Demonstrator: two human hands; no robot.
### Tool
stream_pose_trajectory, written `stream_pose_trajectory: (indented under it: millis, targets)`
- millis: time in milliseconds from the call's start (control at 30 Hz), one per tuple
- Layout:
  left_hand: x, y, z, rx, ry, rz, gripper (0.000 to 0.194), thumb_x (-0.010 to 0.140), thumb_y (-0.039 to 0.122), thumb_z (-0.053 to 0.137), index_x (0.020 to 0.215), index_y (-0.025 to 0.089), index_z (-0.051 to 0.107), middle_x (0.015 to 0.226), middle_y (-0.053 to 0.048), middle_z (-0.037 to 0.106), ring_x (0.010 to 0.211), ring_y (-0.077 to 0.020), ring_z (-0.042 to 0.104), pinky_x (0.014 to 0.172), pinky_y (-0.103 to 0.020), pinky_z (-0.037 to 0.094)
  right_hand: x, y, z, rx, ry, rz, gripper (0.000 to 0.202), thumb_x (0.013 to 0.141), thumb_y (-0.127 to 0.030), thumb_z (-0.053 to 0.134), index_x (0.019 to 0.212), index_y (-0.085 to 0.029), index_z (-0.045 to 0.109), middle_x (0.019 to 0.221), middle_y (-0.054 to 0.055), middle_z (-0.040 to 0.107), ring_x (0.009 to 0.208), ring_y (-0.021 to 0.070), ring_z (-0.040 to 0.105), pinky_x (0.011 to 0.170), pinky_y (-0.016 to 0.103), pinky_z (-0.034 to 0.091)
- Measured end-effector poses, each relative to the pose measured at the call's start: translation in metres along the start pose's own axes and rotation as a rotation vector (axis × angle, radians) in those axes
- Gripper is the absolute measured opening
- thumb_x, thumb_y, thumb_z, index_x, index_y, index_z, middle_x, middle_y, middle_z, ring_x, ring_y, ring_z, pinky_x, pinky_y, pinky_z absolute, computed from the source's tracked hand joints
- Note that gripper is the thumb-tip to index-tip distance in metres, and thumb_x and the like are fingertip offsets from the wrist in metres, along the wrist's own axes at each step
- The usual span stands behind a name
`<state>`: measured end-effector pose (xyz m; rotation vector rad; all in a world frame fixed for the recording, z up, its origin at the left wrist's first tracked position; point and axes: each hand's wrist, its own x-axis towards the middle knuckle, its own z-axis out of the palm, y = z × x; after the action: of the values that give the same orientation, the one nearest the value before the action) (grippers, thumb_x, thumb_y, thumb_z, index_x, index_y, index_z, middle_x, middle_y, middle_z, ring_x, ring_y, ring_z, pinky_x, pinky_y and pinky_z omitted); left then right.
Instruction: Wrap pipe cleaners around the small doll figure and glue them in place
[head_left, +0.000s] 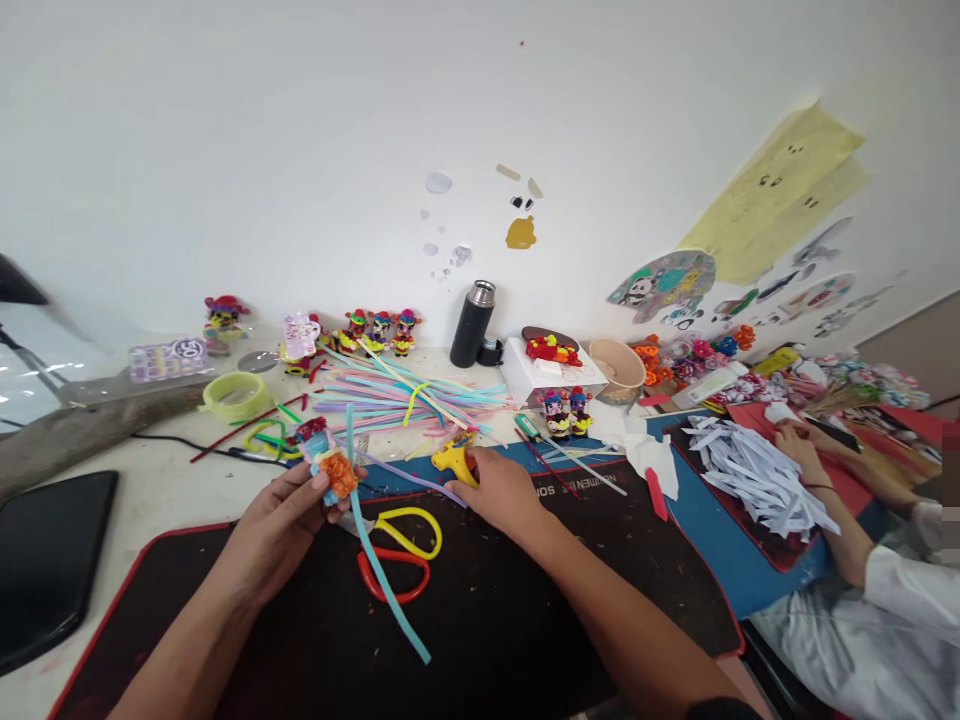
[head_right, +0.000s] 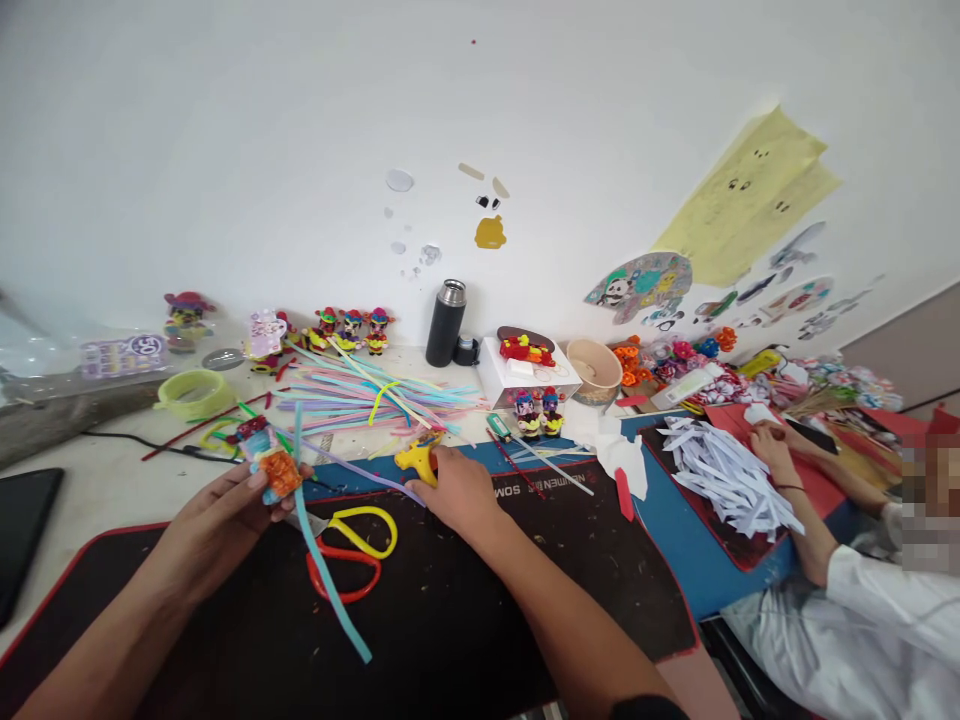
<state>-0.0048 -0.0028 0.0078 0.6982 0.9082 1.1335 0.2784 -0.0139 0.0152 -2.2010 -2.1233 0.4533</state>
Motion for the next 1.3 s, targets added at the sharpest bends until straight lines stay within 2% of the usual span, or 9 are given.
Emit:
stream_pose_trajectory:
  millis: [133,333,467,600,833,933,1033,1233,1300]
  targets:
    - [0.0,-0.001,0.0,0.017,-0.002,-0.018,0.042,0.064,0.05,0.098,0.087,0.018,0.084,0.087,-0.01,0.077,0.066,-0.0165,0.061,0.057,-0.025,0.053,0.003,0.005,-0.003,0.028,0.002,0.006,0.046,0.093,-0.047,0.069,0.129,-0.019,0.069,0.116,0.012,0.079,0.099,0.0293,0.074,0.079,0.034,0.046]
    - [0.0,-0.001,-0.001,0.018,0.012,-0.038,0.041,0.064,0.049,0.098,0.087,0.018,0.083,0.089,-0.011,0.077,0.068,-0.0174,0.06,0.058,-0.026,0.053,-0.006,0.016,-0.023,0.227,0.064,0.04,0.034,0.093,-0.039,0.066,0.12,-0.019,0.074,0.1,0.007,0.078,0.088,0.0234,0.07,0.073,0.03,0.043]
    - [-0.002,-0.002,0.0,0.01,0.006,-0.062,0.041,0.062,0.047,0.099,0.087,0.019,0.083,0.088,-0.011,0.077,0.071,-0.019,0.062,0.059,-0.026,0.053,-0.014,0.029,-0.03,0.65,-0.027,0.042,0.029,0.093,-0.042,0.063,0.104,-0.018,0.073,0.079,0.002,0.071,0.064,0.0177,0.061,0.061,0.028,0.042]
    - [-0.002,-0.003,0.001,0.008,0.001,-0.068,0.042,0.062,0.048,0.099,0.087,0.019,0.083,0.087,-0.011,0.077,0.07,-0.0188,0.061,0.058,-0.027,0.053,-0.024,0.039,-0.029,1.085,-0.169,0.144,0.035,0.089,-0.053,0.066,0.086,-0.019,0.063,0.065,-0.003,0.059,0.046,0.0118,0.049,0.045,0.024,0.034]
    - [0.0,-0.004,0.0,0.043,-0.018,-0.064,0.04,0.066,0.049,0.097,0.087,0.019,0.083,0.087,-0.011,0.076,0.068,-0.0182,0.059,0.058,-0.027,0.053,-0.043,0.039,-0.024,1.472,-0.139,0.177,0.043,0.085,-0.057,0.073,0.091,-0.015,0.066,0.063,-0.002,0.058,0.042,0.0091,0.047,0.04,0.022,0.027]
    - [-0.001,-0.003,0.001,0.051,-0.01,-0.064,0.04,0.066,0.049,0.097,0.088,0.018,0.082,0.089,-0.011,0.076,0.069,-0.0181,0.059,0.057,-0.026,0.053,-0.046,0.035,-0.022,1.533,-0.151,0.169,0.043,0.088,-0.058,0.073,0.093,-0.016,0.063,0.061,-0.004,0.055,0.04,0.0081,0.044,0.039,0.022,0.024]
    - [-0.001,-0.003,0.001,0.056,-0.008,-0.067,0.041,0.065,0.048,0.097,0.087,0.018,0.082,0.09,-0.011,0.076,0.069,-0.0172,0.058,0.057,-0.026,0.053,-0.043,0.035,-0.024,1.534,-0.131,0.187,0.043,0.083,-0.055,0.08,0.089,-0.018,0.059,0.058,-0.006,0.053,0.038,0.0075,0.043,0.038,0.021,0.023]
    - [-0.001,-0.002,0.0,0.05,-0.021,-0.062,0.039,0.067,0.048,0.096,0.086,0.018,0.081,0.084,-0.009,0.075,0.067,-0.0173,0.058,0.057,-0.026,0.052,-0.036,0.039,-0.029,1.561,0.238,0.156,0.041,0.083,-0.054,0.078,0.094,-0.019,0.058,0.058,-0.008,0.052,0.039,0.0083,0.046,0.039,0.021,0.029]
    - [-0.001,-0.002,0.0,0.047,-0.001,-0.071,0.04,0.065,0.048,0.098,0.085,0.018,0.081,0.086,-0.01,0.076,0.068,-0.0178,0.058,0.058,-0.027,0.053,-0.04,0.039,-0.023,1.507,0.055,0.198,0.042,0.081,-0.054,0.079,0.095,-0.019,0.06,0.055,-0.009,0.05,0.036,0.0085,0.045,0.037,0.02,0.023]
